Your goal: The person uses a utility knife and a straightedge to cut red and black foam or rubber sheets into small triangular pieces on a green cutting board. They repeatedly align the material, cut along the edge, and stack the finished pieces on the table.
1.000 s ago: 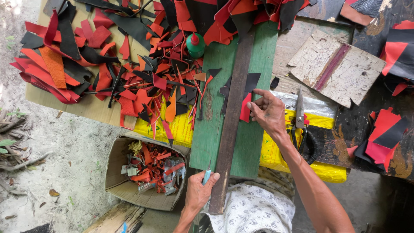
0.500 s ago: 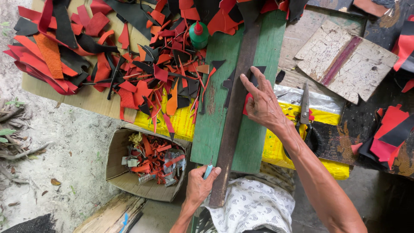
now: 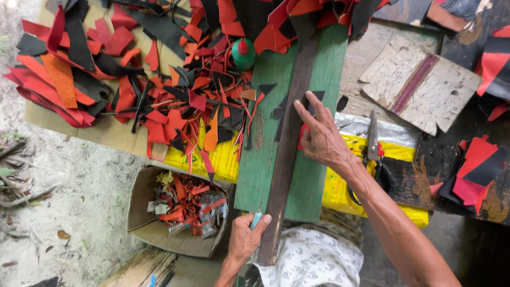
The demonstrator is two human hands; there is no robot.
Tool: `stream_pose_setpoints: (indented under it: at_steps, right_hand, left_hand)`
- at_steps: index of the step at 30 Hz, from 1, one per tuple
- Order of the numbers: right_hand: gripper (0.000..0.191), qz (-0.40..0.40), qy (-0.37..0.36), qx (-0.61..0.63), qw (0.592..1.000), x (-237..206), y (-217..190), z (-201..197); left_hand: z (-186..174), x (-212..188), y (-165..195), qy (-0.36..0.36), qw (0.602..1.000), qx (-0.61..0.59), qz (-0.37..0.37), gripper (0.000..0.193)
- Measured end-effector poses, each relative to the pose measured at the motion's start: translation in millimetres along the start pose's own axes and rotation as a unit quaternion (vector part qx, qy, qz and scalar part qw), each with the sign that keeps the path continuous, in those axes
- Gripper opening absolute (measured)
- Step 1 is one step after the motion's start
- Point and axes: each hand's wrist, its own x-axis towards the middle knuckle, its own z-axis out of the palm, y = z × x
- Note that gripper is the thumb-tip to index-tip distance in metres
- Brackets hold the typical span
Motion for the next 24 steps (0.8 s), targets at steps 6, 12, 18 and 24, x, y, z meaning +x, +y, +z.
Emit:
stream_pose_setpoints:
  at_steps: [6, 12, 18, 24]
  right_hand:
    - [0.083, 0.002, -0.001, 0.012, 1.000, -0.4, -2.9, -2.1]
    - [0.084, -0.005, -0.002, 0.018, 1.000, 0.9, 0.0, -1.2]
    - [0.081, -0.017, -0.024, 0.002, 1.000, 1.9, 5.7, -1.1]
    - [0.085, -0.051, -0.031, -0.027, 0.998, 3.8, 3.0, -6.6]
  left_hand:
    - [-1.2, 1.3, -0.7, -0.002, 1.000, -0.001, -0.002, 0.047]
    - [-1.1, 2.8, 2.6, -0.002, 1.000, -0.009, -0.010, 0.044]
    - [-2.8, 2.9, 4.8, -0.002, 1.000, 0.021, -0.006, 0.045]
    - [-1.0, 2.8, 2.8, -0.004, 1.000, 0.021, 0.004, 0.047]
